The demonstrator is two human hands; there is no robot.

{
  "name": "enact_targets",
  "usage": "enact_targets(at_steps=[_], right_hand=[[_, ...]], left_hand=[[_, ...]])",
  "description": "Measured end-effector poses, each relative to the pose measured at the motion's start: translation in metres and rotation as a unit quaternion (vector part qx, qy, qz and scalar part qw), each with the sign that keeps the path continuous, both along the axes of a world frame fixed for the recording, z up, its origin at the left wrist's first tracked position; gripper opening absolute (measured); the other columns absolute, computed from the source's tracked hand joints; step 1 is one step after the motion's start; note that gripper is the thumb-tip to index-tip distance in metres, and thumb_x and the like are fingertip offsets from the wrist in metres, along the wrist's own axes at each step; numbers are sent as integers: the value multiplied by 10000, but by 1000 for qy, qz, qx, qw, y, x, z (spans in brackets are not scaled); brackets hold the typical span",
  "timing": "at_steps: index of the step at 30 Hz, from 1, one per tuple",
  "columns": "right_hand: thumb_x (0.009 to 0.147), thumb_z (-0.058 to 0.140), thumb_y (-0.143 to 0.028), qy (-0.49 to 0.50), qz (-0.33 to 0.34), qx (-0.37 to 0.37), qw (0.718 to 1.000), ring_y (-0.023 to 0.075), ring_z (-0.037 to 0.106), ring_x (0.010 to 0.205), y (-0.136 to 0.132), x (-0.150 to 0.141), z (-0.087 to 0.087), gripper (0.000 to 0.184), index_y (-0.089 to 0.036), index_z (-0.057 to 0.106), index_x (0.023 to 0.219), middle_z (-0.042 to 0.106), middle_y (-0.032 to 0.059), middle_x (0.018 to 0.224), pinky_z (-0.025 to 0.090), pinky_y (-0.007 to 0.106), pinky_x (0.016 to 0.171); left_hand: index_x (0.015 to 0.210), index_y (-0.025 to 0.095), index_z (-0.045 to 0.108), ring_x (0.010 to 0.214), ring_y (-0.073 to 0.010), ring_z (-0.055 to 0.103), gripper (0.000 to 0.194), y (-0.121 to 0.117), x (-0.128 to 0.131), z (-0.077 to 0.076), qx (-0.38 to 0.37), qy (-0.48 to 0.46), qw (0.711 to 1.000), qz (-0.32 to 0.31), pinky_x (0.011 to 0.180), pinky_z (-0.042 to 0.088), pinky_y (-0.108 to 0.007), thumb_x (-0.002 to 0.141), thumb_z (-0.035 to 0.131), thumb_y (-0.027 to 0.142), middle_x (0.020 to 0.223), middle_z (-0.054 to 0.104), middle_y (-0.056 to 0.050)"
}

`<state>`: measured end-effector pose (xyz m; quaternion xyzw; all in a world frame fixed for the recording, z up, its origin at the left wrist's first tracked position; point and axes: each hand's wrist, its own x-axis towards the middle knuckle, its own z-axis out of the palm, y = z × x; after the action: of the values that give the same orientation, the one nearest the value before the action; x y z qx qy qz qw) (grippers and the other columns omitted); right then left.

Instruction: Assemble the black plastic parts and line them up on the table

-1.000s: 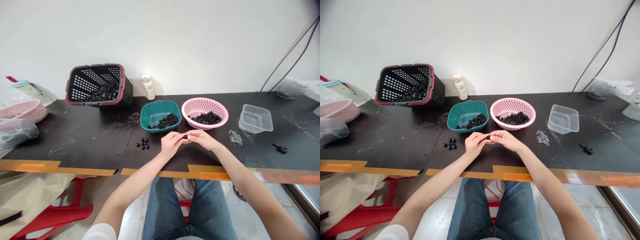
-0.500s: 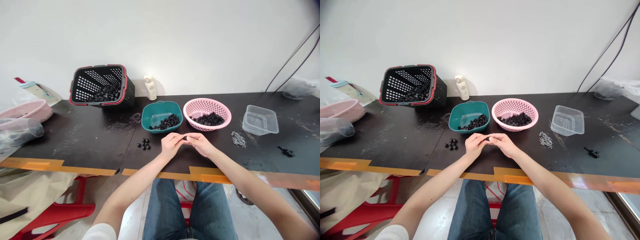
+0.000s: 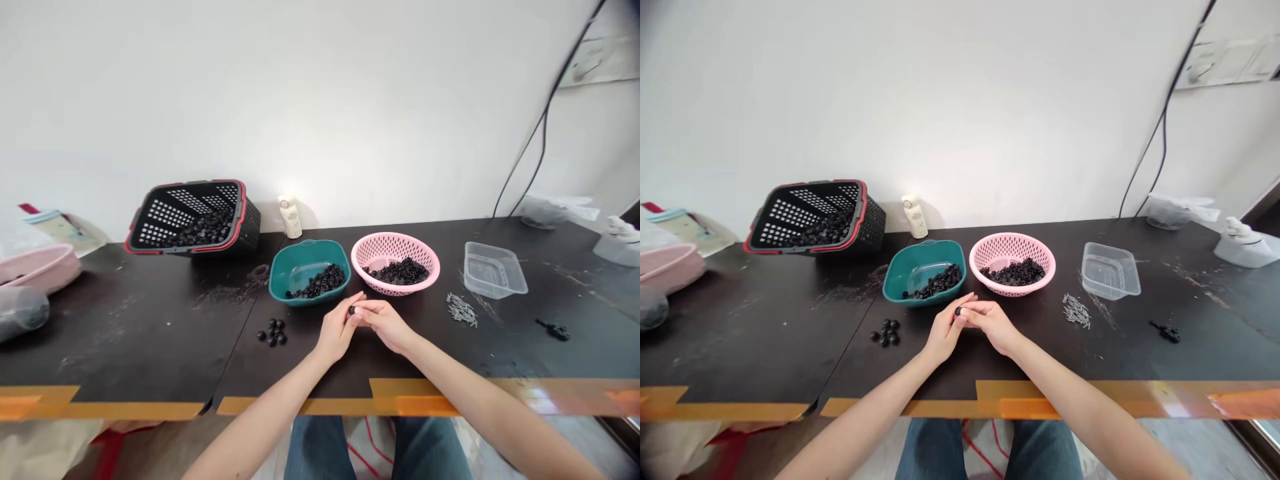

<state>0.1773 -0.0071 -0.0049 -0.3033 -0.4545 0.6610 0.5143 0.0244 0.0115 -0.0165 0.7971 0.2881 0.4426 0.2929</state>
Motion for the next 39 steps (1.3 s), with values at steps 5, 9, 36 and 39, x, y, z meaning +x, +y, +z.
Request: enact_targets(at_steps=[5, 9, 36, 39], right_hand=[[745, 721, -325, 47, 29, -60, 997, 162, 676, 820, 2, 2, -3, 170, -176, 737, 826, 726, 42, 839, 517, 351, 885], [744, 724, -301, 71, 46, -120, 989, 165, 681, 832, 3, 6, -5, 216, -145, 726, 893, 731, 71, 868, 511, 351, 889], [792, 647, -444, -72, 6, -26, 997, 186, 654, 827, -1, 3, -4, 288, -178, 715, 876, 703, 65, 874, 515, 388, 840], [780, 652, -447, -184, 3, -1, 983, 199, 650, 854, -1, 7, -5, 318, -174, 703, 935, 704, 79, 905, 523, 360, 785]], left_hand=[[1270, 207, 506, 1098, -213, 604, 375, 3, 6, -4, -88, -23, 995, -45, 950, 491, -389, 946, 394, 359, 1211, 624, -92], [1182, 193, 551, 1017, -189, 640, 364, 1, 7, -2, -114, -11, 993, -18, 881, 521, -326, 969, 318, 374, 1154, 649, -74], [1061, 180, 576, 956, -172, 608, 256, -15, -7, 22, 111, 165, 968, 153, 803, 501, -276, 954, 379, 304, 1019, 632, -72], [1047, 199, 587, 876, -153, 638, 252, -24, -30, 19, 87, 223, 958, 160, 763, 506, -256, 950, 403, 343, 953, 673, -37]])
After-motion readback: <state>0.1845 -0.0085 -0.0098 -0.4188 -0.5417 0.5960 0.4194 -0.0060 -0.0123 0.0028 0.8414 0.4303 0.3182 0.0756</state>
